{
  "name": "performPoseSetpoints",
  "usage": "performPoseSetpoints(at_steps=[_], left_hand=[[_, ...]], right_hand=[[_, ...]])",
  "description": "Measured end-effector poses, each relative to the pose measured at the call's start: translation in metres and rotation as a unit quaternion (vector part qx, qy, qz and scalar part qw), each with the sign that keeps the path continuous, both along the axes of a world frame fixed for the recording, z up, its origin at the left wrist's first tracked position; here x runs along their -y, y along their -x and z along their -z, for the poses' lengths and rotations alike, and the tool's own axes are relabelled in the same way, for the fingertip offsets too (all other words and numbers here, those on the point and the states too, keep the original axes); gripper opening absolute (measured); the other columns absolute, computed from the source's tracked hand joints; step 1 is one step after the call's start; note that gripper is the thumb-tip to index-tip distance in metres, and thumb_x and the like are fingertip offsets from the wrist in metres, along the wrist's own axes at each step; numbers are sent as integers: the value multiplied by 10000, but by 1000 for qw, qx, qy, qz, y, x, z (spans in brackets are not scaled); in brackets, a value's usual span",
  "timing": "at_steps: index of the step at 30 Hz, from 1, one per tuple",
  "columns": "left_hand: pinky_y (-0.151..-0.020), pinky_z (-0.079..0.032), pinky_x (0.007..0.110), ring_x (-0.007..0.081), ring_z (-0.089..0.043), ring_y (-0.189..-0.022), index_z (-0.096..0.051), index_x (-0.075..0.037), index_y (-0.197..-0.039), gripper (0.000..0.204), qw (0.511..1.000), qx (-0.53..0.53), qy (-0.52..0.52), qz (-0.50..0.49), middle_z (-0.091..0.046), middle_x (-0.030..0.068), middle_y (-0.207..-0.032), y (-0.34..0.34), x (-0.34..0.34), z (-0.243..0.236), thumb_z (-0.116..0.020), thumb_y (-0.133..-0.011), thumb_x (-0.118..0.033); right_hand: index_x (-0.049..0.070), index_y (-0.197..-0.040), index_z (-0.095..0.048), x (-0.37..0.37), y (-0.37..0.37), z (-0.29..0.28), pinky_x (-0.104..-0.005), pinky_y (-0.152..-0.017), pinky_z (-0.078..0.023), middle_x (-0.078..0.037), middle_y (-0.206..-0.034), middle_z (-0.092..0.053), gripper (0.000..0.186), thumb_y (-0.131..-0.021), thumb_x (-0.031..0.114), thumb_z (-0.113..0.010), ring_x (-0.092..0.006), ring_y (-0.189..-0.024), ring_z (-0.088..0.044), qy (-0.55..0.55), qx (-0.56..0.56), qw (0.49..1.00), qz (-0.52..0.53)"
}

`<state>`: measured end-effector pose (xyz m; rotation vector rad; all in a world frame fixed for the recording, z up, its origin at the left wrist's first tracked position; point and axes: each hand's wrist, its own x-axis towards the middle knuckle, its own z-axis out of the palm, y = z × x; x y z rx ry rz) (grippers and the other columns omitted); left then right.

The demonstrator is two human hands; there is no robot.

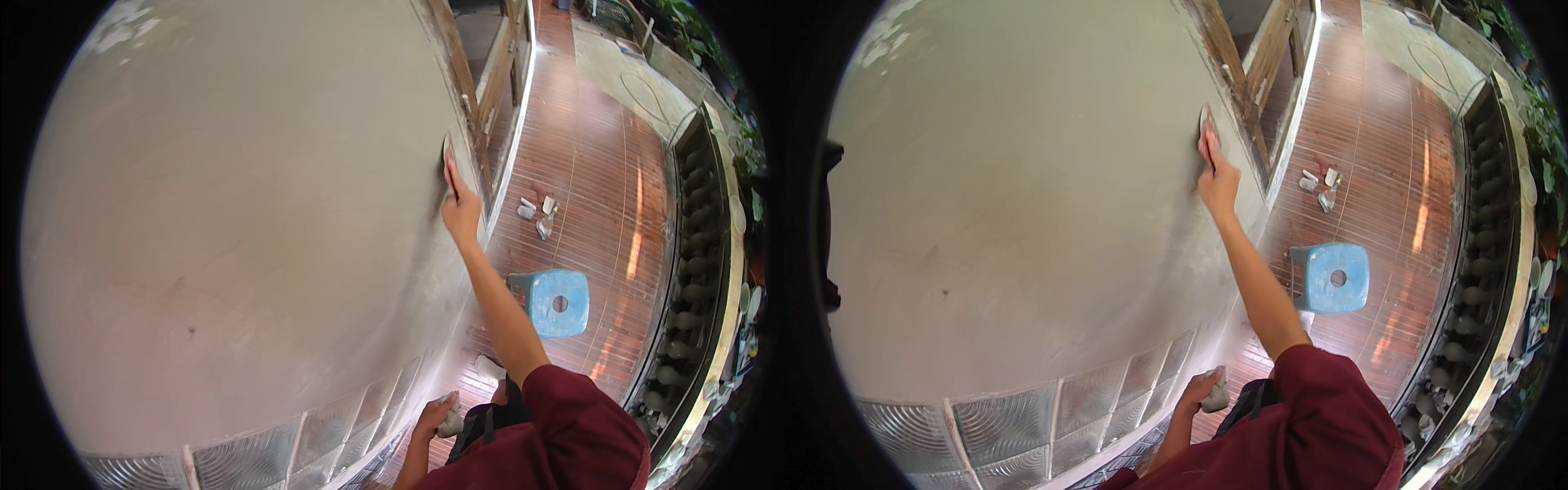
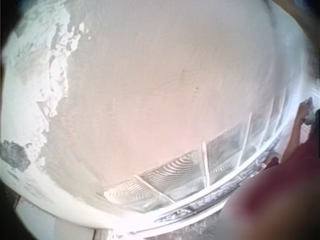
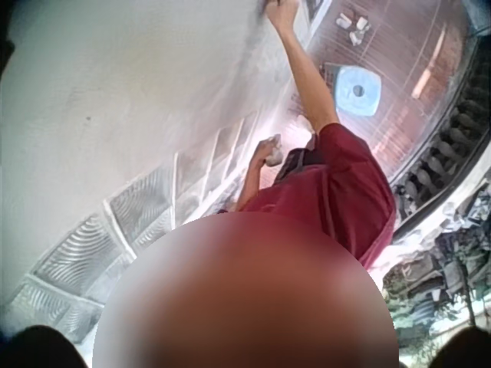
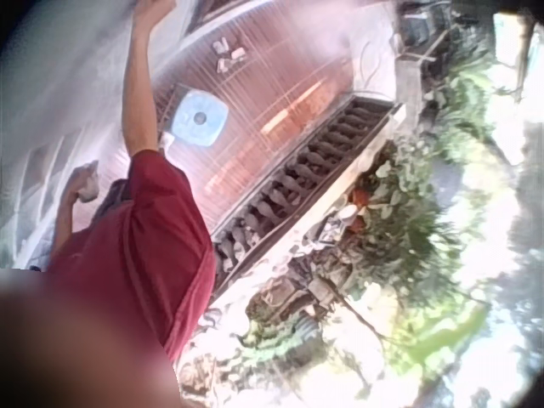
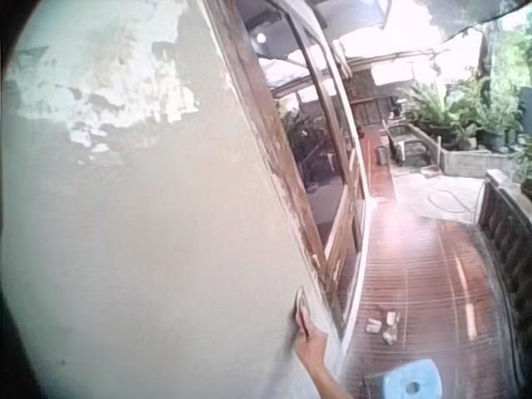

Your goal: The person applies plaster to a wall using a trowel, repeatedly smoothing and spreading the material across the surface. The person stands on a small stool to reach higher areas and continues the process throughout the clip.

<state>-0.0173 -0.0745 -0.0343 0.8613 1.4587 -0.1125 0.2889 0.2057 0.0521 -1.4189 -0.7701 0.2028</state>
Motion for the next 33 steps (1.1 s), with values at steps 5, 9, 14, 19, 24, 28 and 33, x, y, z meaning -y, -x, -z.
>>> performPoseSetpoints(at_steps=[5, 9, 14, 19, 24, 28, 33], left_hand=[[-618, -460, 292, 118, -574, -672, -661, -24, -913, 442, 1000, 18, -16, 3, -630, 31, -781, 4, -3, -1, -603, -882, -461], [-613, -461, 297, 125, -578, -665, -661, -20, -898, 431, 998, 41, -40, 15, -635, 38, -782, 10, -11, 4, -596, -891, -446], [-607, -469, 300, 135, -593, -658, -659, -9, -914, 428, 996, 61, -72, 0, -647, 60, -805, 10, -16, 4, -599, -896, -432], [-635, -492, 297, 146, -619, -696, -650, -1, -958, 417, 991, 83, -90, -60, -655, 68, -832, 16, -8, 2, -622, -888, -411], [-615, -490, 306, 147, -612, -678, -649, 3, -952, 403, 983, 98, -88, -125, -648, 66, -826, 24, 16, 5, -640, -881, -393], [-616, -495, 311, 153, -617, -681, -649, 5, -953, 390, 975, 126, -92, -156, -648, 66, -829, 30, 22, 13, -647, -879, -378], [-645, -493, 309, 157, -620, -721, -646, -4, -984, 383, 975, 122, -87, -164, -647, 64, -852, 37, 20, 20, -658, -872, -370]], right_hand=[[96, -1347, -479, 53, 86, 0, -318, -876, -472, -211, -1243, -543, 684, -706, -134, -407, -324, -1077, -598, -40, 26, 999, -13], [69, -1341, -482, 147, 153, -10, -283, -910, -444, -181, -1298, -530, 630, -749, -133, -406, -261, -1144, -576, 8, -83, 986, -141], [12, -1289, -522, 193, 145, -36, -238, -811, -436, -58, -1079, -633, 406, -888, -16, -465, -114, -946, -563, 34, -278, 950, -136], [-16, -1261, -529, 91, 29, -115, -271, -878, -414, -95, -1095, -628, 393, -885, 3, -416, -142, -989, -546, -109, -197, 974, -21], [43, -1315, -507, 33, -39, -218, -286, -903, -424, -175, -1184, -620, 563, -784, -88, -375, -256, -1046, -604, -143, 7, 989, 41], [42, -1314, -506, 0, -55, -252, -295, -956, -415, -182, -1216, -597, 617, -736, -120, -364, -285, -1140, -573, -158, 103, 980, 69], [44, -1315, -504, -39, -62, -254, -291, -995, -400, -167, -1236, -584, 638, -719, -132, -362, -284, -1184, -541, -218, 185, 955, 84]])
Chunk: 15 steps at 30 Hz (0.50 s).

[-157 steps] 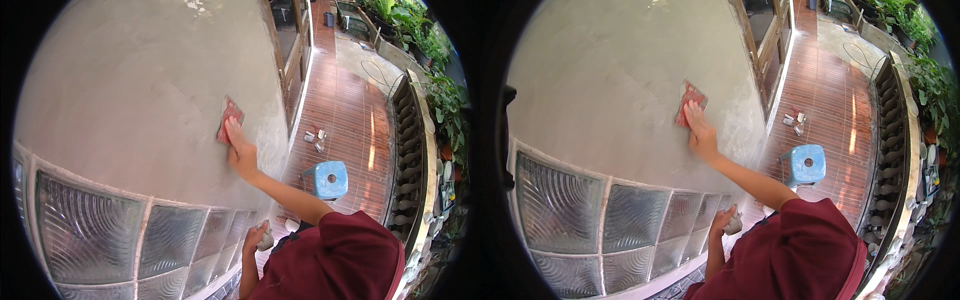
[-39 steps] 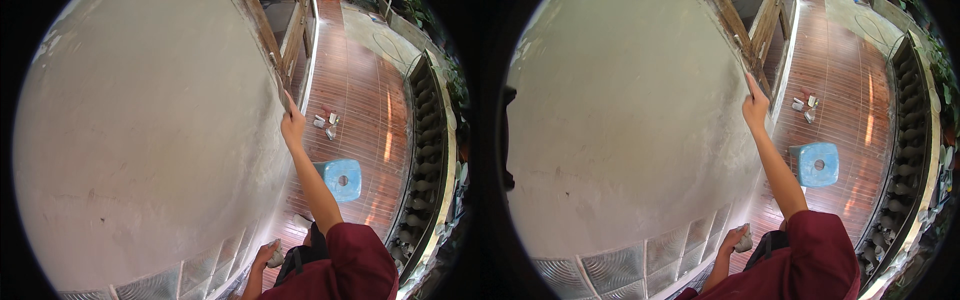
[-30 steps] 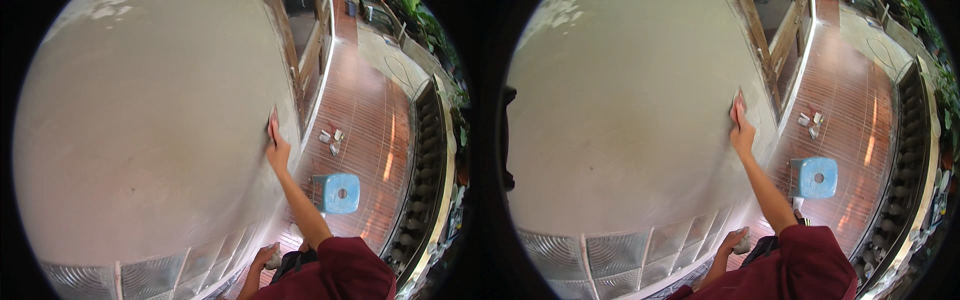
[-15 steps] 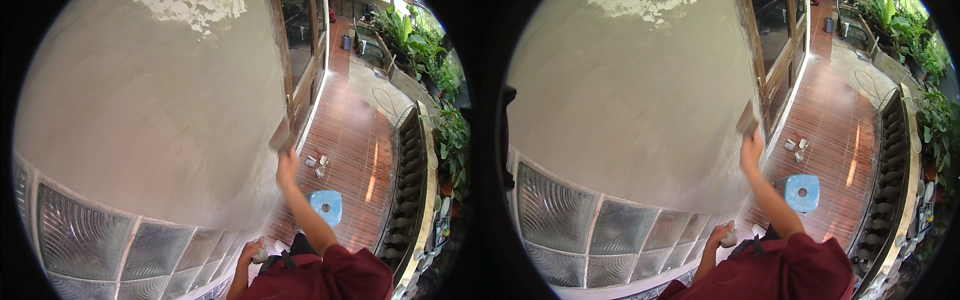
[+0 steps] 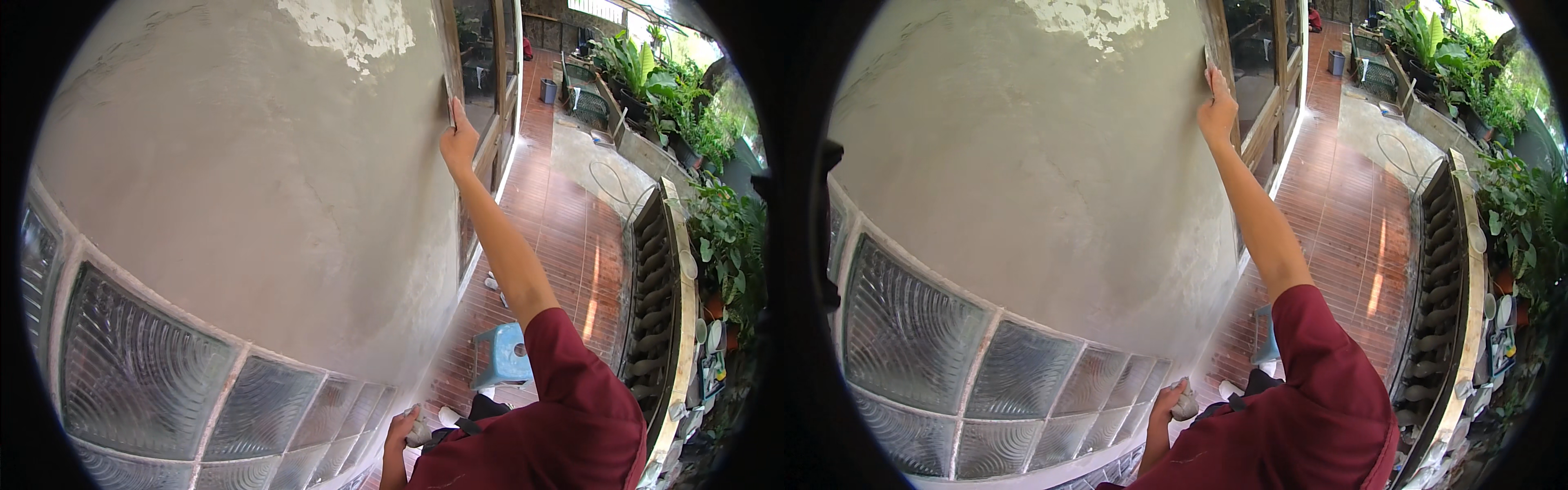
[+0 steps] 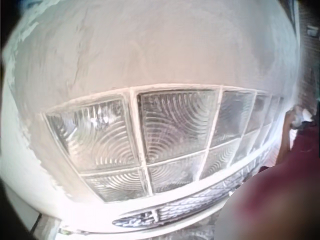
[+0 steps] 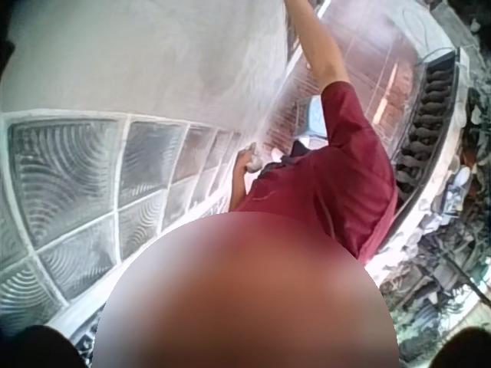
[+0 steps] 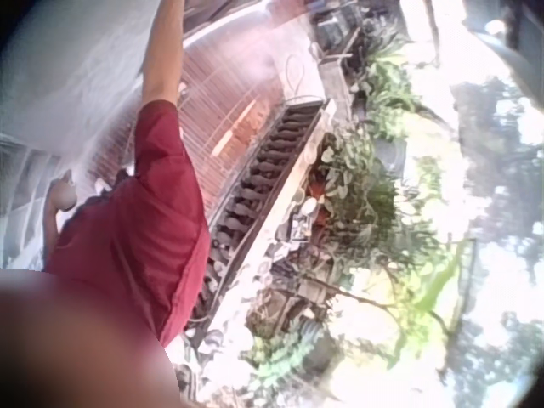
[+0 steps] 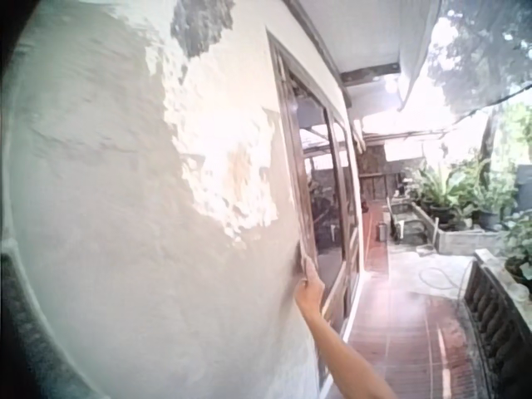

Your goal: The person applies plaster to a wall using a trowel, repeatedly smoothing and spreading the material across the surface. The person stands on a small stool to reach higher areas and continues the process throughout the clip.

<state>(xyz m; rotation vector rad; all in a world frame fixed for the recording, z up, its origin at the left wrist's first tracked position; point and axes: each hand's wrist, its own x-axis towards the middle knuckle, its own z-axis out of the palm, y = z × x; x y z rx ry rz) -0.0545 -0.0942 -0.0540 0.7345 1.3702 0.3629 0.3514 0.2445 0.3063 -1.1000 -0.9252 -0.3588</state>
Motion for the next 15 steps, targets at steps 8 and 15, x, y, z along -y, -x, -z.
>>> performPoseSetpoints(at_steps=[8, 15], left_hand=[[-643, -472, 291, 131, -590, -701, -657, -11, -989, 406, 999, -36, 6, -6, -640, 41, -836, 21, -6, -16, -667, -860, -396], [-613, -473, 296, 130, -592, -675, -651, -15, -940, 384, 999, -29, 0, 29, -635, 45, -818, 26, -19, -15, -657, -867, -392]], right_hand=[[94, -1340, -487, -10, 11, -3, -291, -921, -425, -199, -1217, -580, 639, -722, -58, -428, -312, -1092, -586, 102, -19, 994, -35], [131, -1345, -487, 14, 31, -3, -311, -877, -444, -224, -1127, -612, 633, -730, -17, -459, -335, -980, -622, 182, -33, 982, -41]])
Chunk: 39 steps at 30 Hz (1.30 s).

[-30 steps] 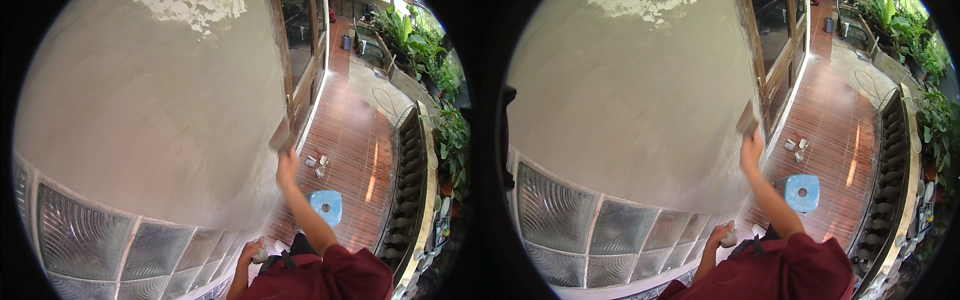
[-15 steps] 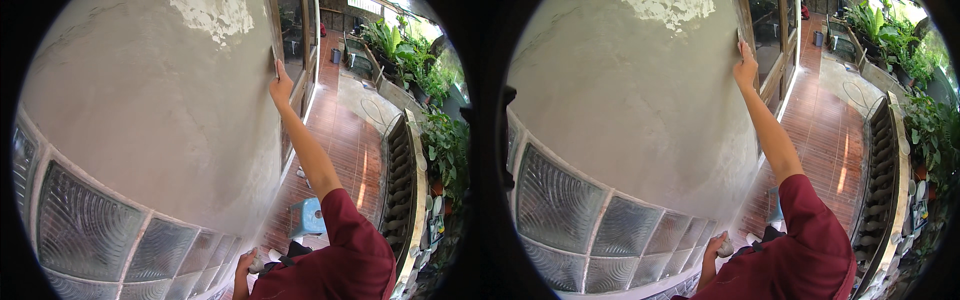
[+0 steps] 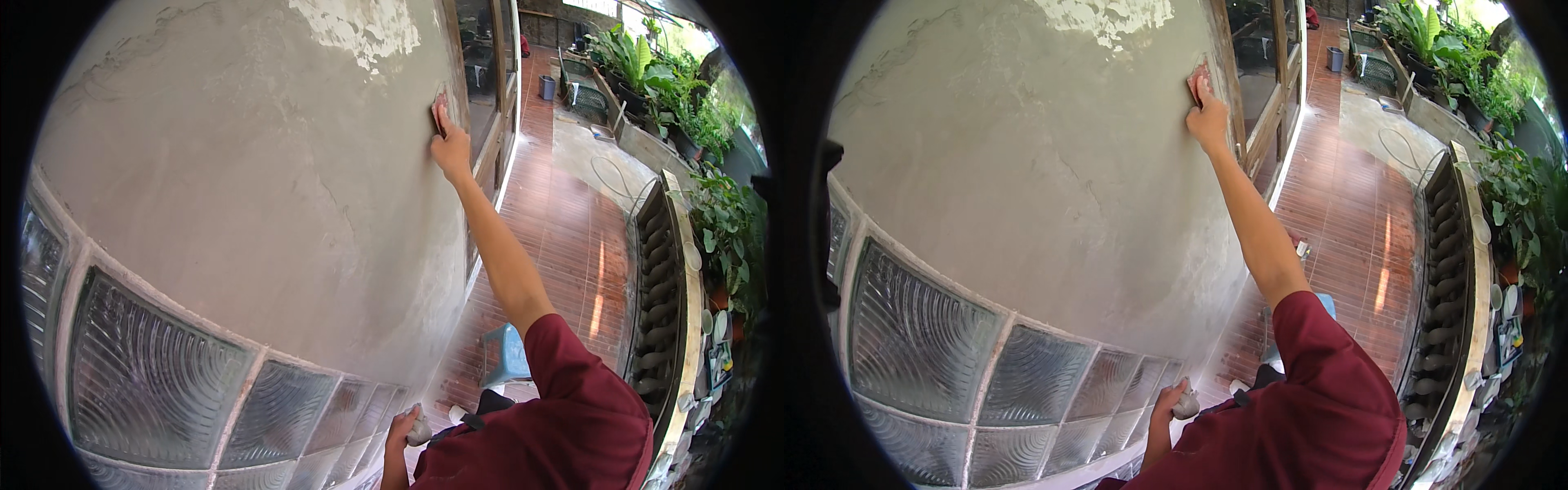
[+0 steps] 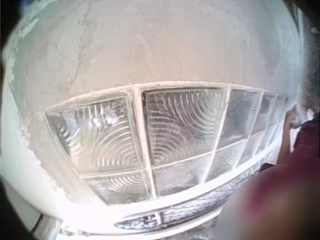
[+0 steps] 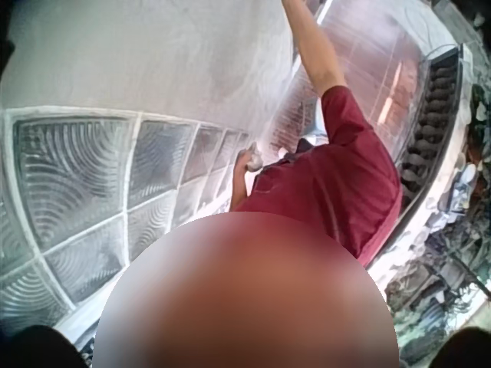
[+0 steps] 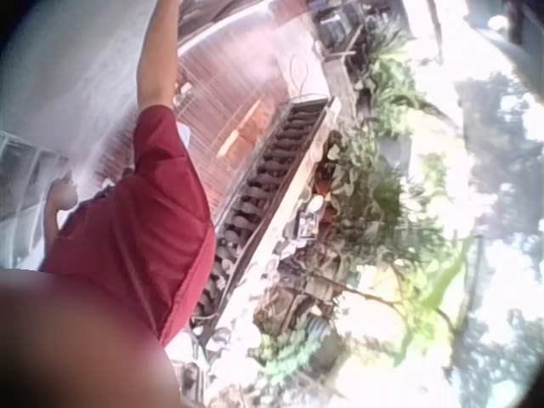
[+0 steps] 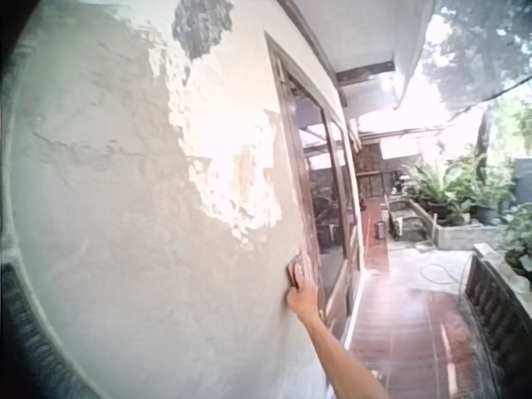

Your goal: The person applies plaster to a wall using a trowel, repeatedly smoothing and spreading the material across the surface. The person stands on a small stool to reach higher areas and continues the process throughout the clip.

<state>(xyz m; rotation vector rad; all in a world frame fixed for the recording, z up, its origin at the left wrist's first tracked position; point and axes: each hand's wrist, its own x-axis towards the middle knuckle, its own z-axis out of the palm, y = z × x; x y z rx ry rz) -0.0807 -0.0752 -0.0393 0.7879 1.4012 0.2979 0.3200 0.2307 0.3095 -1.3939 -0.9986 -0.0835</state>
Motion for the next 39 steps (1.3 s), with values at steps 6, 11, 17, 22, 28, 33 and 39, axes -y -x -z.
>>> performPoseSetpoints(at_steps=[6, 11, 17, 22, 28, 33, 39], left_hand=[[-614, -476, 303, 139, -597, -675, -647, -1, -948, 407, 999, 20, -8, 28, -631, 51, -819, -11, -19, 2, -662, -860, -399], [-627, -475, 306, 135, -596, -700, -660, 6, -972, 413, 997, 38, -40, 54, -638, 54, -850, -21, -30, 14, -664, -855, -389], [-605, -476, 305, 137, -598, -668, -653, 8, -925, 424, 993, 80, -46, 74, -633, 51, -807, -32, -35, 21, -671, -850, -408], [-601, -480, 306, 140, -603, -664, -649, 24, -930, 431, 991, 89, -24, 98, -636, 60, -811, -45, -39, 12, -658, -860, -401], [-590, -473, 303, 126, -599, -666, -661, 8, -941, 374, 986, 100, -61, 118, -640, 52, -798, -70, -56, 20, -648, -873, -359], [-607, -474, 305, 130, -602, -685, -660, 13, -945, 382, 988, 103, -71, 90, -641, 53, -814, -83, -64, 20, -657, -867, -362], [-690, -493, 312, 154, -615, -772, -631, 16, -1058, 392, 995, 74, -49, 40, -648, 63, -913, -81, -53, 26, -660, -874, -330]], right_hand=[[66, -1319, -496, 26, 34, 8, -405, -707, -474, -284, -849, -604, 645, -682, -29, -480, -413, -769, -613, -76, 55, 995, -17], [111, -1370, -438, 59, 75, 20, -272, -880, -433, -240, -1224, -537, 659, -732, -50, -480, -350, -1057, -598, -54, 53, 995, -62], [32, -1364, -417, 112, 128, 27, -346, -952, -428, -270, -1272, -472, 711, -662, -70, -462, -388, -1115, -532, 0, 25, 991, -128], [33, -1386, -380, 147, 168, 37, -329, -1004, -399, -267, -1317, -429, 742, -659, -95, -451, -367, -1197, -473, 2, 15, 986, -167], [47, -1389, -390, 209, 214, 49, -343, -1057, -358, -230, -1336, -447, 764, -649, -138, -433, -345, -1262, -420, -7, 18, 967, -255], [42, -1323, -494, 247, 169, 55, -279, -921, -431, -121, -1239, -585, 669, -694, -161, -386, -220, -1077, -572, 40, -132, 937, -322], [14, -1083, -575, 181, 33, 28, -260, -721, -433, -30, -875, -562, 403, -737, -113, -411, -119, -769, -497, -40, -437, 861, -256]])
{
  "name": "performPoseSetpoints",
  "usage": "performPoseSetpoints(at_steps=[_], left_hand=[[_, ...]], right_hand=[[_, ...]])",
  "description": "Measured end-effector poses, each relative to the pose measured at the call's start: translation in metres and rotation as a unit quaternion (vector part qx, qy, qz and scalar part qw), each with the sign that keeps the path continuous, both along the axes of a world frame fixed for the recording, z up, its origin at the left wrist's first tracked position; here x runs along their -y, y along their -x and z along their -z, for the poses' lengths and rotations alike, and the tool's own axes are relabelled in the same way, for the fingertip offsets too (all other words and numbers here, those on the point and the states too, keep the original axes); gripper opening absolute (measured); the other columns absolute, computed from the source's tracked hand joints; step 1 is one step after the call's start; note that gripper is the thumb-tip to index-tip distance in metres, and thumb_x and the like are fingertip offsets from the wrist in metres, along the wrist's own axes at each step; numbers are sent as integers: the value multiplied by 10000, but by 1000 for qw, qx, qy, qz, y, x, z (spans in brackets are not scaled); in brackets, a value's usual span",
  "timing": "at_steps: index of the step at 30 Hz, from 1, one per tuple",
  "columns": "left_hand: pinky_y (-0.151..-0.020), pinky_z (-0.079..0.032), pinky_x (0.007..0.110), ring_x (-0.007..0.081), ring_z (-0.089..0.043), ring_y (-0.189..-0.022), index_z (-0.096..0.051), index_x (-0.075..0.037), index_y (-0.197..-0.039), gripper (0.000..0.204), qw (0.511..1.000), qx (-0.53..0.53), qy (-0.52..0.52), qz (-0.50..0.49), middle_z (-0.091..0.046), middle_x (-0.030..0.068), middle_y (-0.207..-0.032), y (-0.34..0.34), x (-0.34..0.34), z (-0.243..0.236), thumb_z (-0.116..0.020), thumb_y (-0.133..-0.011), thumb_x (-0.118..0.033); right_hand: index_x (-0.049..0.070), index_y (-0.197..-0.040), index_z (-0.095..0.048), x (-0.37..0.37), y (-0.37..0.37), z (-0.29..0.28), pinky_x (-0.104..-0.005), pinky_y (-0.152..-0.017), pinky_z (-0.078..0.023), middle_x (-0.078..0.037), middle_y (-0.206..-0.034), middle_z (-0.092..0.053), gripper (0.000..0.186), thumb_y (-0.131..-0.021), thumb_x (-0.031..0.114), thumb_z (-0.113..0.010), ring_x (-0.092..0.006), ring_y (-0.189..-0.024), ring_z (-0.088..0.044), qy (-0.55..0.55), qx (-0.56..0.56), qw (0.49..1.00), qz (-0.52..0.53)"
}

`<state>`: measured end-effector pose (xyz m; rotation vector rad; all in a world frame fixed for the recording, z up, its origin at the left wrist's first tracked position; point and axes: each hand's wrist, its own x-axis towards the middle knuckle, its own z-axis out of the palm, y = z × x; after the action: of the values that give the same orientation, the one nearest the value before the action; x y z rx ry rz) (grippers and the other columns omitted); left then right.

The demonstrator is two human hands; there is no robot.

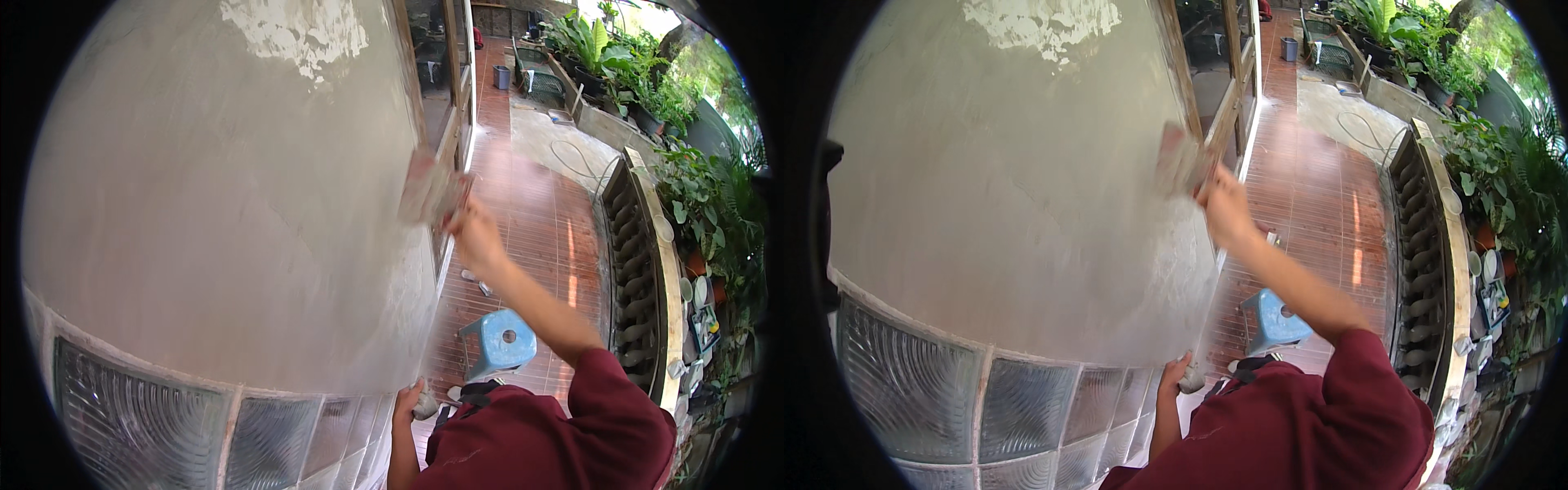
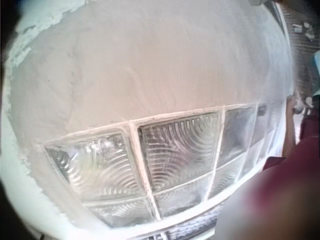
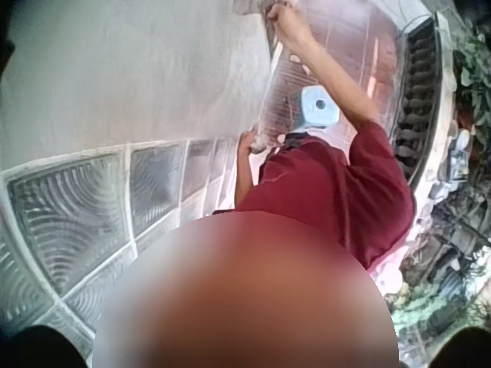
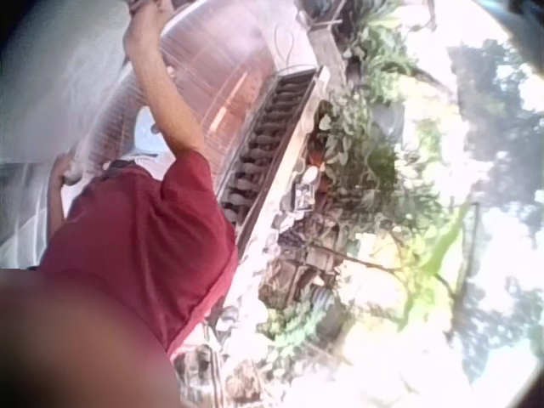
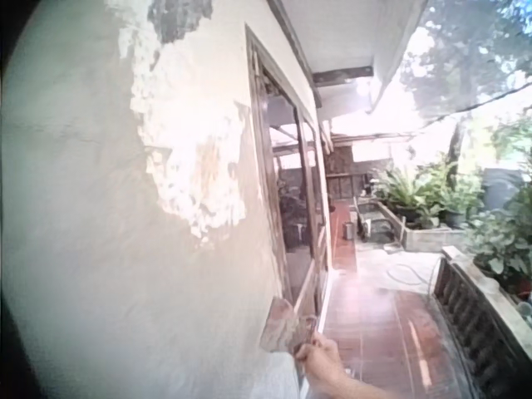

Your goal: The person applies plaster to a wall using a trowel, repeatedly smoothing and spreading the material across the surface. The person stands on a small stool to reach higher areas and continues the process throughout the clip.

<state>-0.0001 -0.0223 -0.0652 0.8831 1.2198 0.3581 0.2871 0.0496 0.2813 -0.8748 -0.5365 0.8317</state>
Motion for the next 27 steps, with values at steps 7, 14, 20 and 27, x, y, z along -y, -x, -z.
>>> performPoseSetpoints(at_steps=[7, 14, 20, 27], left_hand=[[-710, -480, 320, 159, -602, -789, -627, 12, -1093, 461, 998, -48, 30, -34, -639, 67, -949, 11, 9, -5, -695, -838, -365], [-682, -494, 336, 183, -622, -774, -630, 16, -1069, 466, 992, -66, 68, -78, -647, 81, -921, -2, 6, -20, -711, -826, -374], [-683, -497, 341, 178, -623, -776, -620, 24, -1090, 489, 993, -59, 62, -76, -646, 77, -922, -5, 4, -12, -706, -828, -380], [-703, -481, 321, 154, -603, -792, -620, 40, -1105, 509, 999, -37, -4, -13, -645, 81, -941, 7, -4, 6, -675, -842, -393]], right_hand=[[24, -1231, -555, -129, -103, -84, -243, -664, -417, -43, -931, -623, 456, -800, -28, -414, -105, -701, -493, -119, 252, 934, 224], [22, -1278, -532, -201, -89, -148, -373, -800, -488, -265, -1081, -615, 561, -726, -44, -454, -350, -826, -649, -207, 433, 779, 403], [58, -1246, -570, -216, -59, -148, -370, -860, -468, -231, -1094, -609, 539, -716, 22, -481, -378, -967, -611, -94, 457, 800, 377], [-16, -1224, -558, -181, -29, -134, -414, -810, -490, -246, -1105, -601, 566, -662, -17, -490, -399, -892, -620, -94, 513, 779, 348]])
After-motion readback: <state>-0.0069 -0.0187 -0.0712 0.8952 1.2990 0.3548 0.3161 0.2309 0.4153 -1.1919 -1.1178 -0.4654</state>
